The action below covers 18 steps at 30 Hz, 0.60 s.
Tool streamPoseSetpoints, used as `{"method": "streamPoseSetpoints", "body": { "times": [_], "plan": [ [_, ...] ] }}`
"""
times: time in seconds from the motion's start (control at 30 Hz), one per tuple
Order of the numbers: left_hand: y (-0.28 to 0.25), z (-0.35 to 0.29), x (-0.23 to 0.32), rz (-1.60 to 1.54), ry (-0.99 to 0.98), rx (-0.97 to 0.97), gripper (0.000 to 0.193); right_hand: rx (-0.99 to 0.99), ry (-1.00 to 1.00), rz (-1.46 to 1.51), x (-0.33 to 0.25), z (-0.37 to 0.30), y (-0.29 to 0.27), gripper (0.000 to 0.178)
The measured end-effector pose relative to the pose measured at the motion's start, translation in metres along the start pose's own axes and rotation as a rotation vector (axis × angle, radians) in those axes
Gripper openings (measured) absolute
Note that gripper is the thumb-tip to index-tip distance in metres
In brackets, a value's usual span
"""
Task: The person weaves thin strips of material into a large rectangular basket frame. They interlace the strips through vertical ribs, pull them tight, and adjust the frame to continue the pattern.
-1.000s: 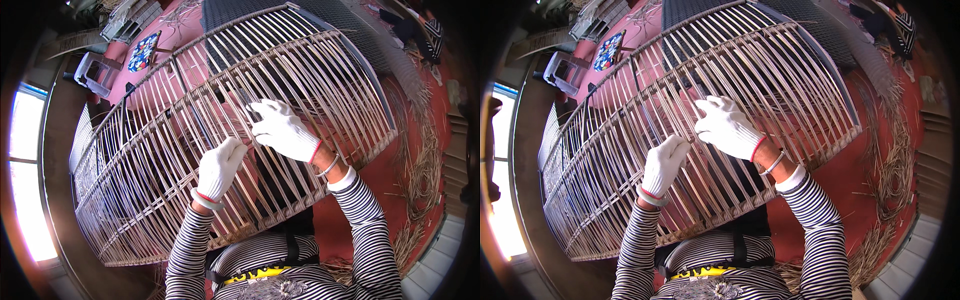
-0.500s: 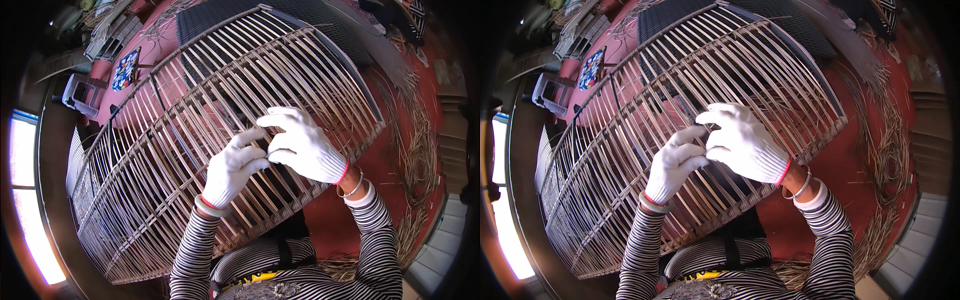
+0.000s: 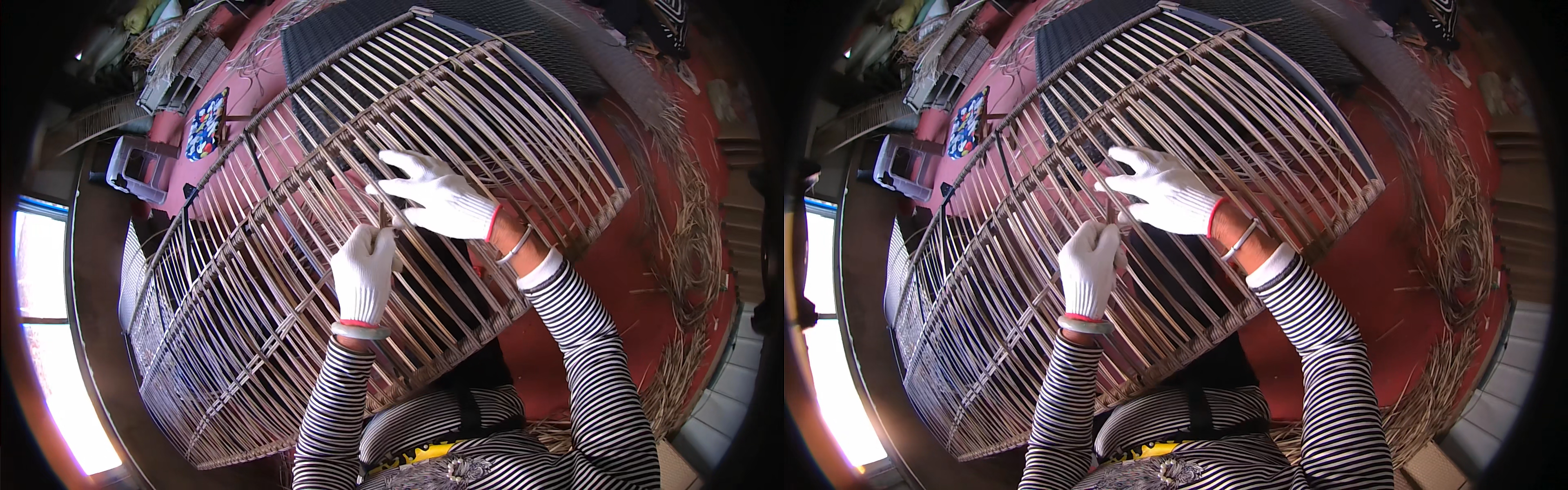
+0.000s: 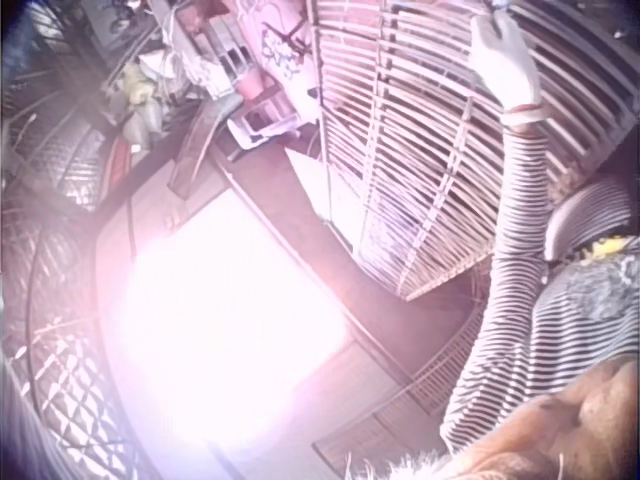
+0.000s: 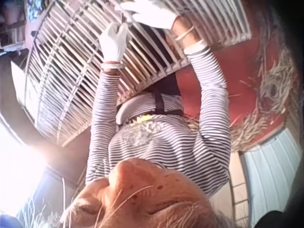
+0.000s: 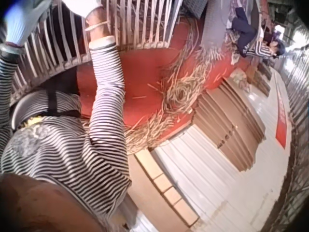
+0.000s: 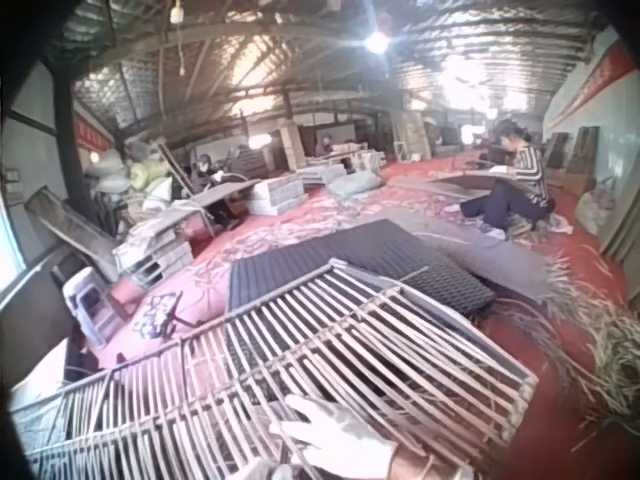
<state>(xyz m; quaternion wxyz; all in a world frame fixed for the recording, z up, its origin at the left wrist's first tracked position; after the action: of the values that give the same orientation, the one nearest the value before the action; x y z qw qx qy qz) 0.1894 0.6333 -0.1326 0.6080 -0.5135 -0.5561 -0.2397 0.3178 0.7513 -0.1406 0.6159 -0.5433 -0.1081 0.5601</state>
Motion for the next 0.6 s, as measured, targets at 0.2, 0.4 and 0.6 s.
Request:
{"method": "streamPoseSetpoints", "body": {
  "times": [0.2,0.4,0.6],
  "plan": [
    [0.010,-0.007,0.017,0.353,0.193,-0.126,0.020,-0.202,-0.177,-0.260,-0.012,0.003,-0.017,0.020],
    [0.004,-0.022,0.056,0.571,0.603,0.189,0.028,0.187,-0.045,-0.126,-0.013,-0.034,-0.097,0.015],
    [0.043,0.007,0.048,0.283,0.323,-0.224,0.023,0.069,-0.001,-0.053,0.001,-0.041,-0.074,0.014]
  ]
}}
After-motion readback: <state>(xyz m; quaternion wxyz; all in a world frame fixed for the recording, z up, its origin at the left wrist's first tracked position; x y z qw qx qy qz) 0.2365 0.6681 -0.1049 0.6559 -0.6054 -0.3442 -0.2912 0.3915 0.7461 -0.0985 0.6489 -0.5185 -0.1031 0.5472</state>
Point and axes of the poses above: each hand's wrist, its own z-axis towards the middle knuckle, its own y-axis out of the palm, x = y × z, the point moved 7 cm from there along z, towards the middle knuckle, and after that the axes turned 6 degrees about -z, right-handed, at the moved point
